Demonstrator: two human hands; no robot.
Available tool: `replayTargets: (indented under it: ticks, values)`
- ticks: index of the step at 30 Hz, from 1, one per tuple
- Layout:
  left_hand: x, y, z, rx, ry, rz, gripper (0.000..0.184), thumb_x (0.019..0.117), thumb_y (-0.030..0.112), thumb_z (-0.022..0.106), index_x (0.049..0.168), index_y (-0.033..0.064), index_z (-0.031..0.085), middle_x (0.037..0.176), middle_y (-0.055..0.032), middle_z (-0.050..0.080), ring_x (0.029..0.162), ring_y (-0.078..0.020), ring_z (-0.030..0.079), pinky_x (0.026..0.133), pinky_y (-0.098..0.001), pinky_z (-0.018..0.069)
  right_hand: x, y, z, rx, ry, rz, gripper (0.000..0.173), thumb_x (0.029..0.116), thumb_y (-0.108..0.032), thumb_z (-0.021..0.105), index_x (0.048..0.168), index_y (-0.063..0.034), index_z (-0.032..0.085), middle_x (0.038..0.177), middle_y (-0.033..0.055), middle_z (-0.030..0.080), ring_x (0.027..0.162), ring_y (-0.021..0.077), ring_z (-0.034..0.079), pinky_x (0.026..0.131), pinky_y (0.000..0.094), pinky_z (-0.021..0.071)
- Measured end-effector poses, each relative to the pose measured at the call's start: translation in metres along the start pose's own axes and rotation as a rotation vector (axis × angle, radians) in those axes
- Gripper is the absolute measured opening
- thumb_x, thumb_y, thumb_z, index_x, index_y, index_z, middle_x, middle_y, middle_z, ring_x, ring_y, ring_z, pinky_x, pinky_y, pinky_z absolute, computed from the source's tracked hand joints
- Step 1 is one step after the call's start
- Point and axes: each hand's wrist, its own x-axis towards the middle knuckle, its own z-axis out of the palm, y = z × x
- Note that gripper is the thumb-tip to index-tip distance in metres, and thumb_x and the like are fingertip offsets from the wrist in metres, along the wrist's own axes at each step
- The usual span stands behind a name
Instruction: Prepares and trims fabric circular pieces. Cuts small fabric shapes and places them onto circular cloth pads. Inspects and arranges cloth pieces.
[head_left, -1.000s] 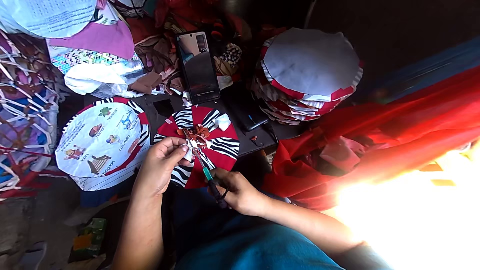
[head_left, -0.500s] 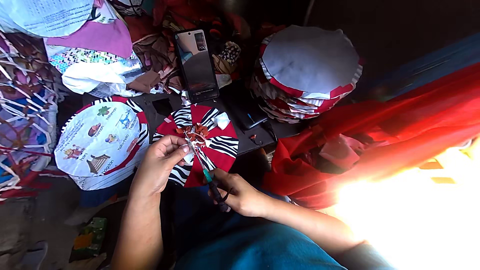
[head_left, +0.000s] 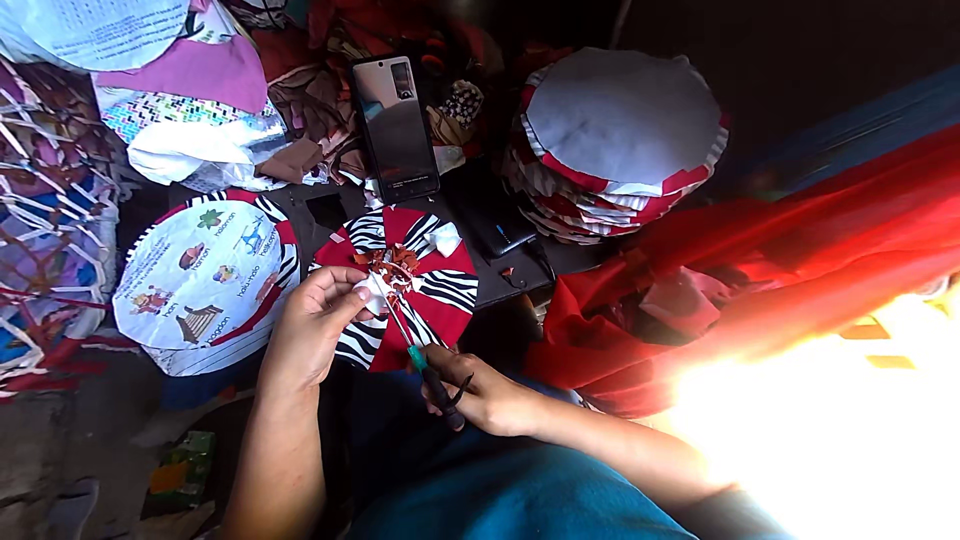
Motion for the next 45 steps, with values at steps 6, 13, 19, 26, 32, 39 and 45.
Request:
replayTargets:
  ticks: [6, 13, 19, 26, 32, 39, 45]
  values:
    - [-0.001, 0.001, 0.003, -0.002, -0.006, -0.019, 0.022, 0.0921, -0.011, 0.059, 0.105, 0.0064, 0.060, 0.083, 0.0037, 0.067, 0.070, -0.0035, 0.067, 0.068, -0.0199, 0.0589, 0.001, 0.004, 0.006, -0.011, 0.145, -0.085, 0.029, 0.1031, -0.019, 0.047, 0.117, 0.0048, 0.058, 0.077, -0.0011, 0.058, 0.061, -0.0013, 0.055, 0.055, 0.0155, 0.0472]
    - [0.001, -0.001, 0.002, 0.010, 0.019, -0.007, 0.019, 0.0940, -0.009, 0.057, 0.103, 0.0063, 0.060, 0.081, 0.0046, 0.065, 0.068, -0.0022, 0.065, 0.067, -0.0193, 0.0575, -0.002, 0.002, 0.005, -0.021, 0.153, -0.018, 0.023, 0.1009, -0.012, 0.051, 0.113, 0.0052, 0.060, 0.073, -0.0010, 0.057, 0.057, -0.0004, 0.055, 0.051, 0.0153, 0.0466]
    - [-0.004, 0.001, 0.005, 0.032, -0.070, 0.017, 0.020, 0.0901, -0.010, 0.059, 0.098, 0.0077, 0.062, 0.080, 0.0048, 0.067, 0.068, -0.0026, 0.065, 0.067, -0.0187, 0.0575, -0.003, 0.001, 0.001, 0.043, 0.099, -0.063, 0.033, 0.1026, -0.027, 0.045, 0.116, 0.0007, 0.057, 0.076, -0.0048, 0.056, 0.062, -0.0012, 0.056, 0.056, 0.0162, 0.0474]
    - [0.000, 0.001, 0.004, 0.040, -0.029, 0.006, 0.019, 0.0922, -0.010, 0.058, 0.099, 0.0072, 0.061, 0.080, 0.0045, 0.066, 0.068, -0.0022, 0.065, 0.066, -0.0179, 0.0568, 0.000, 0.001, 0.007, 0.008, 0.233, -0.050, 0.022, 0.1009, -0.013, 0.050, 0.108, 0.0031, 0.062, 0.071, -0.0045, 0.054, 0.055, -0.0034, 0.051, 0.050, 0.0138, 0.0431]
    - [0.002, -0.001, 0.004, 0.100, 0.070, 0.034, 0.017, 0.0939, -0.004, 0.061, 0.105, 0.0083, 0.061, 0.084, 0.0070, 0.064, 0.071, 0.0012, 0.062, 0.066, -0.0160, 0.0529, -0.004, -0.001, -0.001, 0.088, 0.010, 0.023, 0.036, 0.1038, -0.027, 0.040, 0.122, 0.0011, 0.051, 0.080, -0.0031, 0.057, 0.064, 0.0004, 0.058, 0.055, 0.0173, 0.0490]
    - [-0.004, 0.002, 0.017, -0.064, 0.129, 0.051, 0.023, 0.0950, -0.008, 0.056, 0.112, 0.0061, 0.059, 0.092, 0.0045, 0.064, 0.077, -0.0027, 0.066, 0.074, -0.0221, 0.0589, -0.003, -0.005, 0.003, -0.071, 0.038, -0.050, 0.040, 0.1039, -0.028, 0.041, 0.126, 0.0046, 0.051, 0.085, 0.0032, 0.057, 0.072, 0.0050, 0.058, 0.064, 0.0214, 0.0497]
    - [-0.008, -0.001, 0.022, -0.087, 0.096, 0.027, 0.020, 0.0952, -0.009, 0.055, 0.107, 0.0062, 0.060, 0.090, 0.0040, 0.066, 0.078, -0.0042, 0.067, 0.074, -0.0227, 0.0597, 0.002, 0.006, 0.011, -0.007, 0.179, -0.119, 0.030, 0.1025, -0.018, 0.047, 0.118, 0.0058, 0.057, 0.079, -0.0005, 0.058, 0.062, -0.0013, 0.055, 0.057, 0.0153, 0.0468]
